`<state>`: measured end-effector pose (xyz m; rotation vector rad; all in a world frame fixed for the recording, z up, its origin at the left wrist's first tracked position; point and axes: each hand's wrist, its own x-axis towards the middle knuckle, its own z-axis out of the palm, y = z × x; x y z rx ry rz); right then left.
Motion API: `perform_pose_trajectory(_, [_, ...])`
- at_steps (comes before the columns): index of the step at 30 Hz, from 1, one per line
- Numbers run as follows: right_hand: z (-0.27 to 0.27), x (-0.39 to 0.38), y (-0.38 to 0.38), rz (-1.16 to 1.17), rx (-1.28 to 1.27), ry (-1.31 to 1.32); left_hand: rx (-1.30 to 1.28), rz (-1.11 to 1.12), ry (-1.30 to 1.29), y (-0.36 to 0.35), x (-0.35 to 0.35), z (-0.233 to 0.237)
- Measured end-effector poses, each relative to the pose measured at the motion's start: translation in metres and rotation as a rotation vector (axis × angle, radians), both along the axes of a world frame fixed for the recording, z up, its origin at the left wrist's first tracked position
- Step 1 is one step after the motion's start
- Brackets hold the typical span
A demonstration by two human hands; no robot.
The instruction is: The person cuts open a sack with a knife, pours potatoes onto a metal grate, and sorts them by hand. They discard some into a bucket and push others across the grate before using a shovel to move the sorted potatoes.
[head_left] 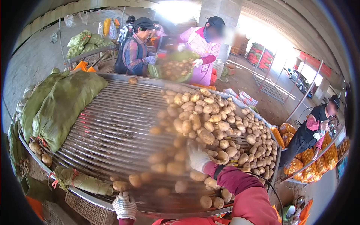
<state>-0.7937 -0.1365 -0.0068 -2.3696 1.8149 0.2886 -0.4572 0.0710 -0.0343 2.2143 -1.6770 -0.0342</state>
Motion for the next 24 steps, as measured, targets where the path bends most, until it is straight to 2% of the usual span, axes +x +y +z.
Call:
perform_pose_trajectory(5, [0.0, 0.0, -0.001, 0.047, -0.008, 0.093, -0.032, -0.015, 0.004, 0.0, 0.0, 0.0])
perform_pose_trajectory(10, [-0.05, -0.017, -0.018, 0.151, -0.118, 0.132, -0.011, -0.018, 0.006, 0.001, 0.0, 0.001])
perform_pose_trajectory(13, [-0.02, -0.004, -0.009, 0.089, -0.055, 0.129, -0.012, -0.016, -0.012, 0.001, 0.001, 0.0])
perform_pose_trajectory(16, [-0.039, -0.011, -0.014, 0.162, -0.125, 0.211, -0.03, -0.027, -0.017, 0.0, 0.002, -0.001])
perform_pose_trajectory(19, [-0.044, -0.014, -0.016, 0.139, -0.135, 0.118, -0.035, -0.037, -0.025, 0.0, 0.002, 0.0])
perform_pose_trajectory(22, [-0.006, 0.001, -0.004, 0.071, -0.051, 0.117, -0.038, -0.044, -0.026, 0.0, 0.002, 0.001])
perform_pose_trajectory(24, [-0.007, -0.001, -0.004, 0.067, -0.063, 0.08, -0.003, -0.03, -0.013, 0.0, 0.001, 0.003])
